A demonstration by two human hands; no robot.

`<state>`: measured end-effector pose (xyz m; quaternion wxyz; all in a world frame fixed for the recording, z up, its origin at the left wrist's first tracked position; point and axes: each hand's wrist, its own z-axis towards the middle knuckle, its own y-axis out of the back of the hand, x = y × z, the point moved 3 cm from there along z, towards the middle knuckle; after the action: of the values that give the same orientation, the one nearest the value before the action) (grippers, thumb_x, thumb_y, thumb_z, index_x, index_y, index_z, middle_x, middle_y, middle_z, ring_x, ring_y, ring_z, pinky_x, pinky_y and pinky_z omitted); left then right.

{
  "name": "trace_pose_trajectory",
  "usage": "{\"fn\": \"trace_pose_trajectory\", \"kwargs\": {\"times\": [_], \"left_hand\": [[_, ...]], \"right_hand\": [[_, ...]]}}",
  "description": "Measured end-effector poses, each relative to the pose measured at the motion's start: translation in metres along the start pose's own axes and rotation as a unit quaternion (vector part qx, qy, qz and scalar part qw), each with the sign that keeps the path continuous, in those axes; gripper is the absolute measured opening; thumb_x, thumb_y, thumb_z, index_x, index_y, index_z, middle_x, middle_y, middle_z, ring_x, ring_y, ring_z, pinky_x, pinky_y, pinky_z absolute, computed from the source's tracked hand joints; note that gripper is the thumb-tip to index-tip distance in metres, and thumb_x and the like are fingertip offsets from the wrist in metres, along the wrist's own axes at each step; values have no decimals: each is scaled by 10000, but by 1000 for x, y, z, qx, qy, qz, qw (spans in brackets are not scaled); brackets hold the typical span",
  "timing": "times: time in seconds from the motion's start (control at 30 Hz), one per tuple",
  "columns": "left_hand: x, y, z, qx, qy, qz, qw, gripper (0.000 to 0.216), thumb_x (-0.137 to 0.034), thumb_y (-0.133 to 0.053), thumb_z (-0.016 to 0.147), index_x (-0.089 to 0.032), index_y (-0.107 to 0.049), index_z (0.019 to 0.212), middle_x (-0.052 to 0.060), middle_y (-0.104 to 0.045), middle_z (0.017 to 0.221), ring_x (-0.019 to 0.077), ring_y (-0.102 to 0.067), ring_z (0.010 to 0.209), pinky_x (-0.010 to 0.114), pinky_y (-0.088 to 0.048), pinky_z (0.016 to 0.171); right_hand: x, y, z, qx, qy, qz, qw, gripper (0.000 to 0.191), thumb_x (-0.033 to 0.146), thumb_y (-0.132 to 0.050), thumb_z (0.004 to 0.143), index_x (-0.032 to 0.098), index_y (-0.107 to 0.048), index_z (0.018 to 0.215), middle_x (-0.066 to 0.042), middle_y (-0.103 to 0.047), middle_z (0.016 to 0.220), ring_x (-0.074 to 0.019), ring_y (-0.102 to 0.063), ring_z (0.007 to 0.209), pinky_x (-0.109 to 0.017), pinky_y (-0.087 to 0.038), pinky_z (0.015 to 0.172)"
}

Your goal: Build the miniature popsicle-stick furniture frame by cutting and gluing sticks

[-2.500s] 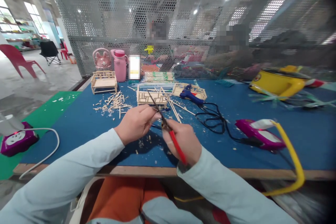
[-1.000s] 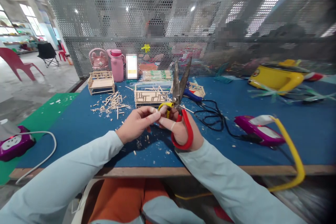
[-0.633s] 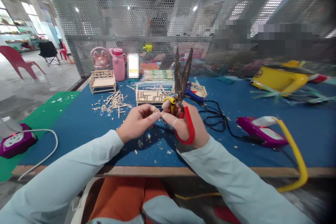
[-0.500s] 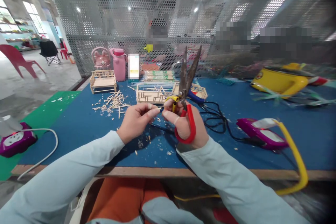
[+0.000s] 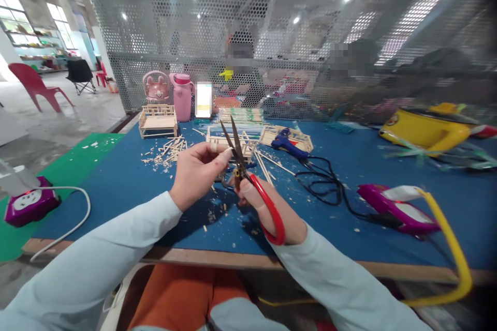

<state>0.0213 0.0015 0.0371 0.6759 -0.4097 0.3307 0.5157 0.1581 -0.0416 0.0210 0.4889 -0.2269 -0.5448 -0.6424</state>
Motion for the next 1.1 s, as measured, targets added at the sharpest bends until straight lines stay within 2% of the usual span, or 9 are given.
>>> {"fn": "trace_pose_trajectory", "kwargs": {"times": [0.23,0.43,0.6,0.7,0.93,1.1], "left_hand": [[0,3,-2,2,-75,103,992,135,-258,-672,732,-130,-707,758,34,-715,688,83,-594,546,187,-495,515],[-3,5,-3,-7,-176,188,966,99,-212,-661,746,-143,-725,777,45,-744,738,107,-657,605,185,-528,549],[-5,6,-3,3,-242,223,944,90,-190,-655,754,-152,-732,783,46,-745,734,113,-675,634,185,-542,577],[-6,7,-3,7,-244,230,942,86,-183,-656,752,-154,-733,778,42,-740,716,107,-667,612,181,-535,559],[-4,5,-2,17,-179,202,963,112,-245,-658,759,-163,-730,779,42,-733,716,110,-648,594,202,-531,558],[-7,7,-2,21,-200,221,954,104,-245,-660,754,-175,-735,770,45,-733,722,114,-646,604,202,-517,564]], "right_hand": [[-4,-2,0,-12,-8,-9,1000,510,698,-351,819,211,-463,720,-11,-502,687,-152,-472,636,-310,-435,594],[-7,-3,-1,-12,-8,3,1000,519,708,-351,814,212,-485,739,-18,-516,712,-157,-487,653,-314,-446,610],[-6,-3,-1,14,-11,2,1000,556,742,-331,798,207,-481,768,-23,-530,751,-159,-496,682,-321,-451,643],[-4,-2,-2,20,-7,6,1000,575,747,-320,799,201,-499,779,-23,-535,754,-162,-501,695,-327,-453,664],[-4,-3,-6,29,-3,55,998,612,711,-310,831,183,-598,943,-77,-600,913,-209,-536,843,-345,-455,724],[-9,-3,-6,21,0,47,999,600,701,-306,839,187,-597,940,-68,-595,852,-202,-539,800,-326,-453,676]]}}
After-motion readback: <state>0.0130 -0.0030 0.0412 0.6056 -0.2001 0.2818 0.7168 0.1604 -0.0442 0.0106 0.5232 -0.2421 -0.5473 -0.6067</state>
